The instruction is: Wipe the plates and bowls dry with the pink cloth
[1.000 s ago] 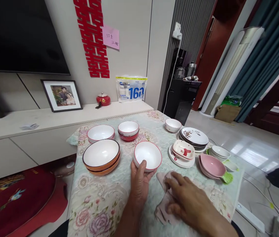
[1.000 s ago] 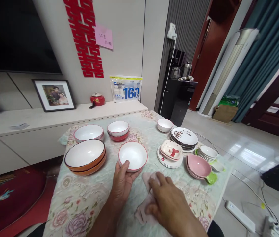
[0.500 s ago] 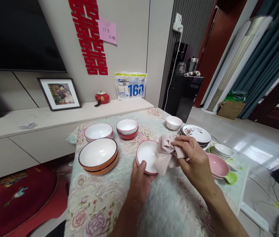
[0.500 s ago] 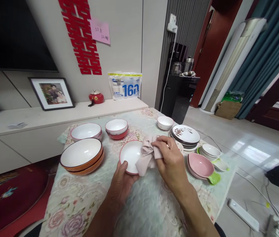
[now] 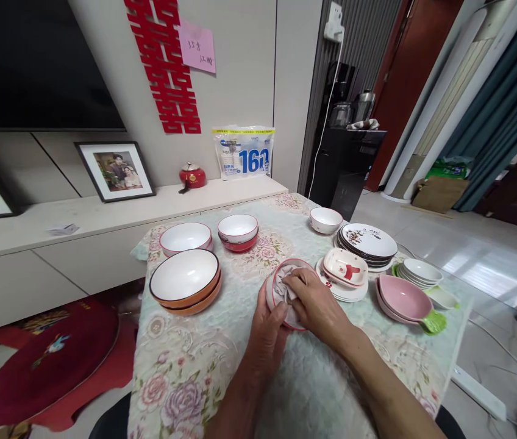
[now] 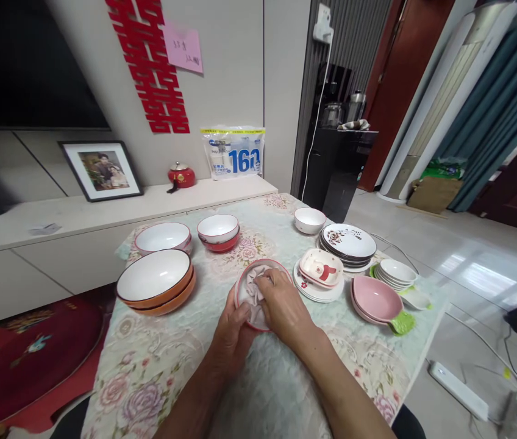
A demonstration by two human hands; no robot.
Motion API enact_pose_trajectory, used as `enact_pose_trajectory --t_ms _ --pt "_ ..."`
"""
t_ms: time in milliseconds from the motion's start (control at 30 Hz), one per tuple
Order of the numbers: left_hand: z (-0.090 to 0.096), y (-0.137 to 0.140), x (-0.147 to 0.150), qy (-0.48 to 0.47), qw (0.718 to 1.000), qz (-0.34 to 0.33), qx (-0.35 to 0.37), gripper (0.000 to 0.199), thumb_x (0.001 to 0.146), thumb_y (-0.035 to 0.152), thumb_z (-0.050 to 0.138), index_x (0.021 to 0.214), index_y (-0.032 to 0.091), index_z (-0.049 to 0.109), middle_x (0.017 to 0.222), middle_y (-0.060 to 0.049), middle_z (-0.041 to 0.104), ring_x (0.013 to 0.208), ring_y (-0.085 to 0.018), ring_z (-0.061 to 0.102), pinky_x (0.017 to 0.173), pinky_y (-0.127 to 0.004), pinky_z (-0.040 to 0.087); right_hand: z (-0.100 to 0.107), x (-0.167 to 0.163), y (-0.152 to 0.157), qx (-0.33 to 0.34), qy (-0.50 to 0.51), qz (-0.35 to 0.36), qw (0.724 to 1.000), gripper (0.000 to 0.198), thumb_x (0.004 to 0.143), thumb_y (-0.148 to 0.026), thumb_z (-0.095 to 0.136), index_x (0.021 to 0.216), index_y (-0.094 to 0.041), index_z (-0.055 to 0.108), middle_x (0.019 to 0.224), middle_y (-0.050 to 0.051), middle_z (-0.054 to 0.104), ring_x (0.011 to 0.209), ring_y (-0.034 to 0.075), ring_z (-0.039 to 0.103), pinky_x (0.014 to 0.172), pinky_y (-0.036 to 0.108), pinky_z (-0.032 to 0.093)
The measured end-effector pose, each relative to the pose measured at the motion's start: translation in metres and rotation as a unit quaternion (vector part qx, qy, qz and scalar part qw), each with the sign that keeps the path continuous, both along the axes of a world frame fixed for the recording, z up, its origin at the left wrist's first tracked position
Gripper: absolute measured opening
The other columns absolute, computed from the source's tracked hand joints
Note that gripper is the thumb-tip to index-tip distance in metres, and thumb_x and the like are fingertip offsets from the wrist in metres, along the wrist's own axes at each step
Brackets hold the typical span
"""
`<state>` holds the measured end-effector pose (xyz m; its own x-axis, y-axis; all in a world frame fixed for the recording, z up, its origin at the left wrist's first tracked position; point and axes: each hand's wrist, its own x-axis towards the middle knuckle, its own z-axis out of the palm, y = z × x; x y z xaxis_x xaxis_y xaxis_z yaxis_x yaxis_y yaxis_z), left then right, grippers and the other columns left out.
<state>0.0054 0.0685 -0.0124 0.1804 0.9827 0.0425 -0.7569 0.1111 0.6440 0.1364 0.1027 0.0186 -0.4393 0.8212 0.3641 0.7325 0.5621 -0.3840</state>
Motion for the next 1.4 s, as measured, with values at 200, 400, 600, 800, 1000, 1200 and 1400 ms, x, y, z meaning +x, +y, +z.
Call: enact_pose_trajectory --t_ms 200,400,600,800,1000,1200,1400 --pt "0.001 -0.003 0.004 0.024 0.998 0.039 -0.046 0.095 0.076 0.039 0.077 0.153 0.03 0.022 0.147 -0.016 0.05 0.129 -0.037 0.054 0.1 -0.048 0.05 0.008 -0.004 -0.007 -0.174 0.145 0.073 0.971 0.038 0.083 -0.005 0.052 0.114 -0.022 0.066 0.106 0.006 0.064 0.099 0.02 0.058 0.089 0.033 0.046" --pt "-0.008 0.004 0.007 0.014 0.996 0.075 -0.047 0.099 0.067 0.048 0.082 0.15 0.036 0.029 0.152 -0.013 0.045 0.129 -0.039 0.053 0.094 -0.048 0.054 0.017 -0.004 -0.009 -0.33 0.337 0.144 0.87 0.033 0.098 -0.037 0.05 0.125 -0.022 0.061 0.107 0.004 0.064 0.097 0.018 0.058 0.084 0.03 0.046" --pt "-0.009 0.007 0.0 0.001 0.994 0.103 -0.044 0.102 0.071 0.05 0.08 0.153 0.029 0.024 0.146 -0.016 0.051 0.132 -0.034 0.052 0.103 -0.045 0.048 0.031 0.002 -0.014 -0.202 0.073 0.207 0.955 0.015 0.098 -0.03 0.053 0.095 -0.021 0.065 0.099 0.003 0.062 0.097 0.019 0.055 0.089 0.032 0.043" --pt "-0.01 0.005 -0.001 0.0 0.992 0.1 -0.075 0.093 0.078 0.051 0.074 0.153 0.031 0.024 0.147 -0.016 0.05 0.12 -0.034 0.061 0.095 -0.046 0.053 0.02 -0.005 -0.021 -0.099 -0.123 0.07 0.985 0.011 0.087 -0.01 0.057 0.09 -0.019 0.063 0.101 0.008 0.064 0.096 0.022 0.055 0.087 0.037 0.04" --pt "-0.008 0.004 0.0 -0.037 0.993 0.104 -0.036 0.092 0.08 0.041 0.073 0.154 0.03 0.019 0.142 -0.014 0.056 0.13 -0.03 0.054 0.104 -0.042 0.047 0.012 -0.022 -0.021 -0.12 0.049 0.064 0.989 0.014 0.086 -0.007 0.056 0.08 -0.019 0.054 0.086 0.001 0.059 0.081 0.015 0.053 0.074 0.027 0.039" --pt "0.002 0.001 -0.003 -0.039 0.993 0.097 -0.047 0.083 0.084 0.038 0.069 0.153 0.029 0.024 0.139 -0.012 0.057 0.127 -0.029 0.056 0.104 -0.04 0.046 0.012 -0.026 -0.022 -0.137 0.161 0.099 0.972 0.013 0.084 -0.01 0.061 0.086 -0.021 0.054 0.096 0.001 0.058 0.088 0.016 0.054 0.076 0.026 0.042" --pt "-0.002 0.003 -0.005 -0.046 0.993 0.093 -0.06 0.077 0.087 0.04 0.066 0.151 0.027 0.027 0.132 -0.014 0.062 0.121 -0.031 0.061 0.1 -0.046 0.049 0.014 -0.012 -0.019 -0.08 -0.096 0.094 0.988 0.02 0.083 -0.005 0.057 0.096 -0.019 0.063 0.11 0.008 0.062 0.107 0.023 0.054 0.097 0.042 0.036"
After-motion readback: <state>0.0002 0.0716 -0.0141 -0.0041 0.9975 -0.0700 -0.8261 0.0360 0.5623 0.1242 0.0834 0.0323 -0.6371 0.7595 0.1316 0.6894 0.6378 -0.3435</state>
